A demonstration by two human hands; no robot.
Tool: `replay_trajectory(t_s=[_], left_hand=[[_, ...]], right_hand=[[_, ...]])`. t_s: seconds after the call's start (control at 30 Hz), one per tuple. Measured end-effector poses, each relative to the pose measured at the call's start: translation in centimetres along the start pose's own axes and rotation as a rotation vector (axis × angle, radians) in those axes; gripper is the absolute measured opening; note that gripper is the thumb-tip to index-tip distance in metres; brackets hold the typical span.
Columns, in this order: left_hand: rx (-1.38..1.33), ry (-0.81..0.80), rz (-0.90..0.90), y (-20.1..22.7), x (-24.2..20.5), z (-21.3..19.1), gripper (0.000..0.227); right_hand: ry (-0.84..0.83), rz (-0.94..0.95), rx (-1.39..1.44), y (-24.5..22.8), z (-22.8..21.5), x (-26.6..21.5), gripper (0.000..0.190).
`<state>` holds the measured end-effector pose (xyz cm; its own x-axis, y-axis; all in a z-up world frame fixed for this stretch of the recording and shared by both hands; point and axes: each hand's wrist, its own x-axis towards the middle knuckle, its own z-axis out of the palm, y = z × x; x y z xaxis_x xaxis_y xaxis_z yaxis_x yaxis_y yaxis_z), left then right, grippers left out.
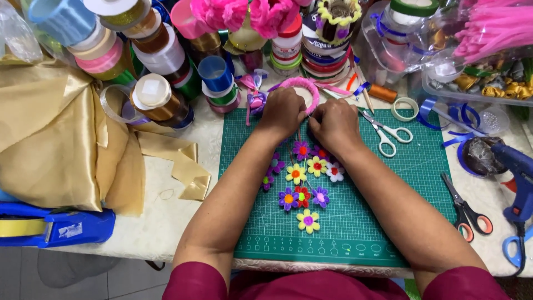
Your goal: Gluing small foam flowers onto a pink circular base using a hot glue gun.
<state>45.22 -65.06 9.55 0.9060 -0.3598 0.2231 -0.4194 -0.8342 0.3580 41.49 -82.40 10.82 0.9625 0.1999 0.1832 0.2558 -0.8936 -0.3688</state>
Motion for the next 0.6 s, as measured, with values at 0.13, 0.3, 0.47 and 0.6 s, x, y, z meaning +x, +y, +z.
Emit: replay_trajectory(t_s=[0.13,0.3,0.47,0.6], left_hand=[[-0.016,0.023,-0.006,-0.2,0.1,0.5,0.004],[-0.016,0.062,0.012,-0.4,0.2,1.0,0.003],[-0.005,0.061,-0.002,-0.1,0.1,0.8,0.002],[0.044,0.065,0.009,0.1,0.0,0.5,0.005]], right_hand=[[0.006,0.005,0.029,-0.2,-0.5,-0.3,0.014],[0.084,-0.046,0.025,-0.1,-0.8,-0.4,0.016],[0.099,-0.062,0.010,-0.7,-2.0,-0.4,0.013],[0.121,-0.073,-0.030,-0.4,-1.5,-0.4,0.010]])
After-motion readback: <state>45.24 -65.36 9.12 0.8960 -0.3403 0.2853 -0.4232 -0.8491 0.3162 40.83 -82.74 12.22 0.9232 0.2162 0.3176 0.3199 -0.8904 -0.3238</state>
